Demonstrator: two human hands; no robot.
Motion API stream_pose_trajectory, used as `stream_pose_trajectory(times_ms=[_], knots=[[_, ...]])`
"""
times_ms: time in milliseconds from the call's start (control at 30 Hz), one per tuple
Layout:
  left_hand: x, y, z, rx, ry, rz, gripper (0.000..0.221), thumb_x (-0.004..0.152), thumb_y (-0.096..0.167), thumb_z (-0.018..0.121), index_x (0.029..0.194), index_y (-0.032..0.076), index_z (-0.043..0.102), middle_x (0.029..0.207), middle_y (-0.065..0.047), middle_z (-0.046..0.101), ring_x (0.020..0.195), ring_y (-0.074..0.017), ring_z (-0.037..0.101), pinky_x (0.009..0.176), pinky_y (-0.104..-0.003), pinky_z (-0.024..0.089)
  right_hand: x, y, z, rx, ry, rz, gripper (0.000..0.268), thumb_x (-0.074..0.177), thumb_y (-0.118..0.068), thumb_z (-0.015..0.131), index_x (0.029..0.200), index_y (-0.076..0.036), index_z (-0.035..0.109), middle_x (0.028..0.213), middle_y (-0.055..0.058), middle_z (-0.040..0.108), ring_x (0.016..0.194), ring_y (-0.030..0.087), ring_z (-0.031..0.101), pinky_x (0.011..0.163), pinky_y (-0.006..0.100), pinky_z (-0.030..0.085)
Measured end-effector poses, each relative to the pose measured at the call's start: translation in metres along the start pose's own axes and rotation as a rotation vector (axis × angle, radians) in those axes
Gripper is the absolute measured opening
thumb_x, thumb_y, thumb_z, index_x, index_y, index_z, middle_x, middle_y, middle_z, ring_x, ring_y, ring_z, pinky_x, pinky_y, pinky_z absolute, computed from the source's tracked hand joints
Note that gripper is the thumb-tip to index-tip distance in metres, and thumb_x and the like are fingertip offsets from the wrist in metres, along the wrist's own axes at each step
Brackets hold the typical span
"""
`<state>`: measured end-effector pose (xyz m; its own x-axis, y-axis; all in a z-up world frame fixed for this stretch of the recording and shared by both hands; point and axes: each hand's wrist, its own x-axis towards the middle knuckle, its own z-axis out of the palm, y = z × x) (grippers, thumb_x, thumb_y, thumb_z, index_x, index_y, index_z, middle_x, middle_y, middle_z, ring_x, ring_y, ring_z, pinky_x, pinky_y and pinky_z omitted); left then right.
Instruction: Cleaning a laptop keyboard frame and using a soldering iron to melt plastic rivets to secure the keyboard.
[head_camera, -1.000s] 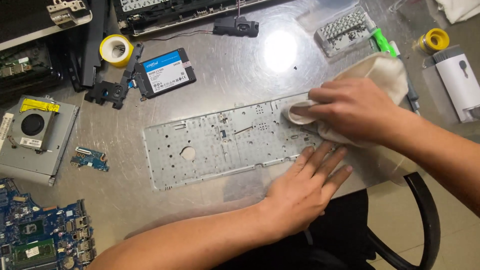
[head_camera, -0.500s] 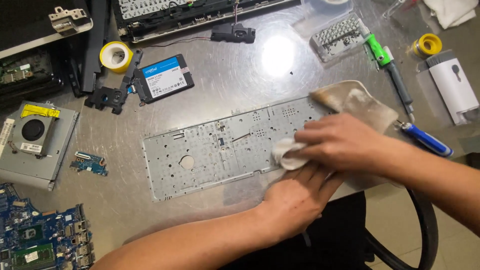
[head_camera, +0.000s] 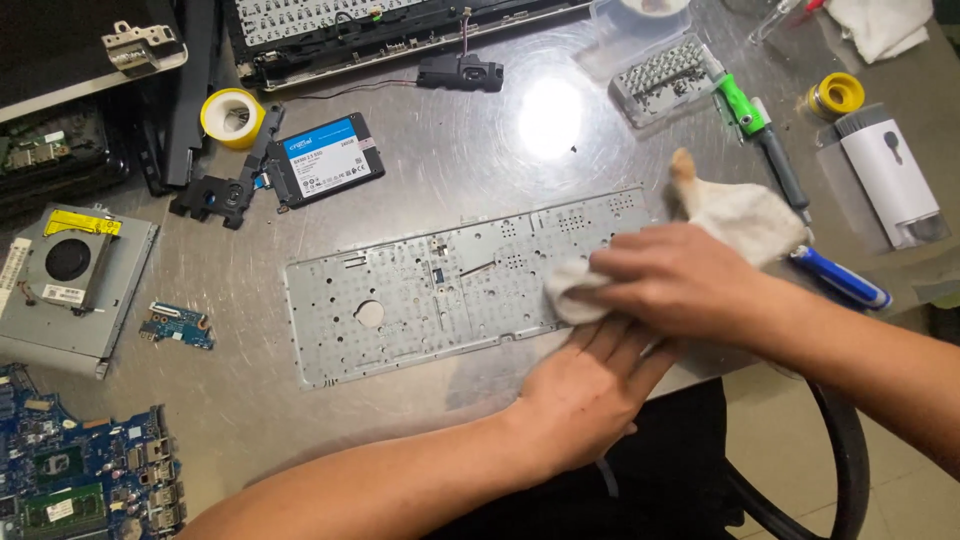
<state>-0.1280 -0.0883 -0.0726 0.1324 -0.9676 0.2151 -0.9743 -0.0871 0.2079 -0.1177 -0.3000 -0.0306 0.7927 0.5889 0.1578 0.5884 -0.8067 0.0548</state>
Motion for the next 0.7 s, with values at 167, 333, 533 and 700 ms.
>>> stream_pose_trajectory(times_ms=[167, 333, 533, 700], knots=[[-0.003, 0.003, 0.009, 0.036, 0.024, -0.005, 0.096, 0.077, 0.055, 0.074, 0.157, 0.015, 0.04, 0.166, -0.022, 0.033, 0.156, -0.0395, 0.028, 0.13, -0.051, 0.023, -0.012, 0.023, -0.006, -0.029, -0.064, 0.218, 0.022, 0.099, -0.027, 0.068, 0.119, -0.028, 0.077, 0.091, 0.001, 0.071, 0.06, 0.015, 0.06, 0.043, 0.027, 0.051], [-0.008, 0.004, 0.014, 0.04, 0.141, -0.007, 0.064, 0.093, 0.03, 0.056, 0.154, 0.013, 0.048, 0.164, -0.021, 0.04, 0.155, -0.0399, 0.036, 0.127, -0.051, 0.031, -0.023, 0.03, -0.036, -0.023, -0.132, 0.661, 0.032, 0.09, -0.04, 0.072, 0.12, -0.028, 0.076, 0.115, 0.008, 0.056, 0.079, 0.029, 0.064, 0.059, 0.046, 0.058], [-0.006, 0.004, 0.007, 0.023, 0.076, 0.04, 0.108, 0.069, 0.05, 0.08, 0.158, 0.008, 0.037, 0.167, -0.025, 0.03, 0.156, -0.0441, 0.025, 0.126, -0.057, 0.022, -0.027, 0.078, -0.078, 0.451, 0.124, 0.642, 0.029, 0.078, -0.038, 0.08, 0.096, -0.015, 0.078, 0.148, 0.015, 0.046, 0.138, 0.033, 0.048, 0.113, 0.057, 0.041], [0.002, -0.005, 0.024, -0.192, -0.059, 0.163, 0.107, 0.077, 0.051, 0.077, 0.16, 0.001, 0.03, 0.166, -0.032, 0.018, 0.151, -0.054, 0.014, 0.115, -0.069, 0.018, -0.042, 0.178, -0.086, 0.582, 0.873, 0.829, 0.022, 0.101, -0.014, 0.068, 0.081, -0.011, 0.06, 0.111, 0.007, 0.064, 0.108, 0.014, 0.062, 0.099, 0.03, 0.051]])
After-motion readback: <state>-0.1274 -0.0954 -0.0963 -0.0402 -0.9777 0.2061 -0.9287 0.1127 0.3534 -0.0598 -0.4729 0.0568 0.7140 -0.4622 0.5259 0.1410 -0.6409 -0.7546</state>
